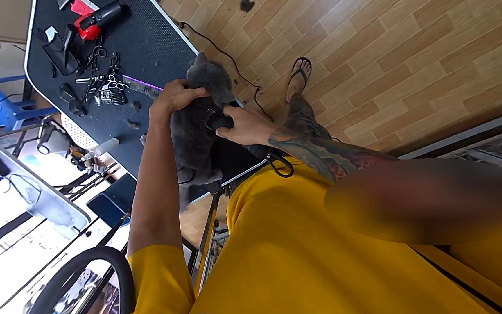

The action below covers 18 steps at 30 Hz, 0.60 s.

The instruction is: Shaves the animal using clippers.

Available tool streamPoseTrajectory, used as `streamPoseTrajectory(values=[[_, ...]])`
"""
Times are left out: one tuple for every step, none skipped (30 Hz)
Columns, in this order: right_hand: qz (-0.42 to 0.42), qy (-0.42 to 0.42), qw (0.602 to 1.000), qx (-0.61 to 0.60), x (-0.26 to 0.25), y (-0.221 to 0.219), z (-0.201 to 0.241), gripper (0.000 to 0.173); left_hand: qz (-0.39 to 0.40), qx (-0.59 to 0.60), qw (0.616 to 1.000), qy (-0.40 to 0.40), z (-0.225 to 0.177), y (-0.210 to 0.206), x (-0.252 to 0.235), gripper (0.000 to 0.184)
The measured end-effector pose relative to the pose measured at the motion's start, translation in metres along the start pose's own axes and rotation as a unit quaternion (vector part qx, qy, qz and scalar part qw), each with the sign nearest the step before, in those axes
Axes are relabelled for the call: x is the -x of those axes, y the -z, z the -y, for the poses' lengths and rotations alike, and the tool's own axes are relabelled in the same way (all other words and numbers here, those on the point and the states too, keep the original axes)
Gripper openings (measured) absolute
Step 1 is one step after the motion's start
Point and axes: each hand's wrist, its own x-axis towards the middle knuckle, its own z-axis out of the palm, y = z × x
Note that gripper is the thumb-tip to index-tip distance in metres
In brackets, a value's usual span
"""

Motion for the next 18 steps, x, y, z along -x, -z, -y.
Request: streamPoseTrajectory(values=[[-0.006,0.004,1.0,-0.008,-0.002,0.003,0.005,0.048,0.003,0.008,1.0,0.0,0.003,0.0,-0.002,0.068],[-0.015,0.009,1.0,-0.013,-0.003,0.005,0.011,0.047,0.01,0.02,1.0,0.002,0.006,0.001,-0.005,0.068],[-0.023,0.014,0.999,-0.017,-0.003,0.007,0.017,0.046,0.019,0.037,0.999,0.005,0.011,0.002,-0.008,0.066],[-0.03,0.021,0.999,-0.016,-0.001,0.01,0.023,0.045,0.024,0.057,0.998,0.006,0.015,0.002,-0.012,0.064],[-0.035,0.031,0.999,-0.011,0.002,0.011,0.026,0.044,0.028,0.076,0.997,0.006,0.019,0.002,-0.015,0.062],[-0.036,0.041,0.999,0.0,0.007,0.012,0.025,0.043,0.03,0.085,0.996,0.008,0.021,0.002,-0.016,0.061],[-0.033,0.045,0.998,0.01,0.013,0.01,0.02,0.043,0.032,0.087,0.996,0.008,0.022,0.002,-0.015,0.06],[-0.018,0.039,0.999,0.019,0.02,0.008,0.01,0.043,0.031,0.085,0.996,0.01,0.021,0.002,-0.015,0.06],[0.007,0.02,0.999,0.027,0.024,0.004,-0.003,0.043,0.026,0.083,0.996,0.01,0.021,0.002,-0.014,0.061],[0.037,-0.011,0.999,0.034,0.025,0.0,-0.016,0.044,0.022,0.081,0.996,0.009,0.021,0.001,-0.014,0.062],[0.06,-0.042,0.996,0.047,0.022,-0.006,-0.028,0.046,0.015,0.08,0.997,0.006,0.022,-0.001,-0.014,0.063],[0.072,-0.064,0.994,0.054,0.017,-0.014,-0.038,0.047,0.012,0.079,0.997,0.003,0.023,-0.002,-0.013,0.064],[0.07,-0.072,0.994,0.049,0.011,-0.019,-0.044,0.05,0.008,0.078,0.997,0.0,0.023,-0.003,-0.013,0.064],[0.057,-0.069,0.995,0.034,0.006,-0.022,-0.045,0.053,0.004,0.078,0.997,-0.004,0.022,-0.003,-0.014,0.064],[0.036,-0.058,0.998,0.013,0.002,-0.024,-0.043,0.054,0.002,0.078,0.997,-0.007,0.022,-0.004,-0.013,0.064],[0.016,-0.045,0.999,-0.01,-0.001,-0.022,-0.036,0.054,0.001,0.08,0.997,-0.011,0.023,-0.005,-0.012,0.065],[0.004,-0.037,0.999,-0.03,-0.003,-0.018,-0.026,0.054,0.0,0.085,0.996,-0.012,0.024,-0.006,-0.011,0.065],[-0.005,-0.028,0.999,-0.038,-0.004,-0.012,-0.014,0.053,-0.002,0.09,0.996,-0.013,0.025,-0.007,-0.01,0.065]])
